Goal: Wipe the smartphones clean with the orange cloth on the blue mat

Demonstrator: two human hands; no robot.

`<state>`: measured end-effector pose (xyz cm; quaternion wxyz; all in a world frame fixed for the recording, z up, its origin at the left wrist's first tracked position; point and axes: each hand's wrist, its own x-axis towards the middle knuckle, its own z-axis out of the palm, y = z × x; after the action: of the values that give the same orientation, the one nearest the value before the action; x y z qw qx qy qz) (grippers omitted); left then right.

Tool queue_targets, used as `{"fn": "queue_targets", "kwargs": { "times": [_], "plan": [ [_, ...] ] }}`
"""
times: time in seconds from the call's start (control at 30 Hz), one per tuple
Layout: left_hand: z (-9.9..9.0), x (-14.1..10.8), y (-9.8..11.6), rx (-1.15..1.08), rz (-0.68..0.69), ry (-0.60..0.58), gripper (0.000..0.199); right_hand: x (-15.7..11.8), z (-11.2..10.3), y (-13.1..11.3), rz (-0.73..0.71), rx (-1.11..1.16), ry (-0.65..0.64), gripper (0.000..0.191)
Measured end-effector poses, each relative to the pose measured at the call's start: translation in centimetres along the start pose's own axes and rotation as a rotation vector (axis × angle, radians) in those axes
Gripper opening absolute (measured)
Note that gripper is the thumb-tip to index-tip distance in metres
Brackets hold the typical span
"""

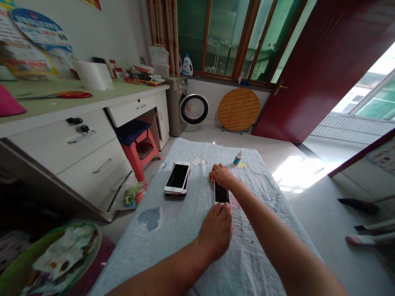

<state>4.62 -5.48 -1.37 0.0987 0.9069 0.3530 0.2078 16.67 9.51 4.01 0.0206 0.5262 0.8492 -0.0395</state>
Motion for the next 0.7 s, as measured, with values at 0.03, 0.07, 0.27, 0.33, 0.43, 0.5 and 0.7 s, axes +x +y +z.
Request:
{"fn": "queue_targets", "kwargs": {
  "times": [0.03,0.07,0.27,0.33,0.43,0.5,0.7],
  "plan": [
    [0.0,0.0,0.0,-0.001,-0.004,-0.001,0.051,-0.2,-0.1,-0.1,-0.01,-0.01,-0.009,0.021],
    [0.0,0.0,0.0,-0.001,-0.008,-0.001,0.051,-0.5,-0.1,-0.3,-0.018,-0.02,-0.018,0.02],
    [-0.1,0.2,0.3,0.003,-0.054,-0.027,0.051,-2.2,0.0,-1.2,-0.085,-0.024,-0.046,0.017],
    [0.0,0.3,0.3,0.006,-0.069,-0.03,0.051,-2.8,0.1,-1.7,-0.115,-0.014,-0.054,0.018],
    [0.2,0.3,0.3,0.019,-0.076,-0.027,0.052,-3.8,-0.1,-2.4,-0.161,0.018,-0.079,0.016],
    [0.3,0.3,0.3,0.026,-0.083,-0.022,0.054,-4.3,-0.2,-2.9,-0.213,0.044,-0.122,0.014],
    [0.2,0.3,0.5,0.06,-0.075,-0.005,0.054,-4.5,-0.6,-3.4,-0.295,0.056,-0.185,0.016]
  ]
}}
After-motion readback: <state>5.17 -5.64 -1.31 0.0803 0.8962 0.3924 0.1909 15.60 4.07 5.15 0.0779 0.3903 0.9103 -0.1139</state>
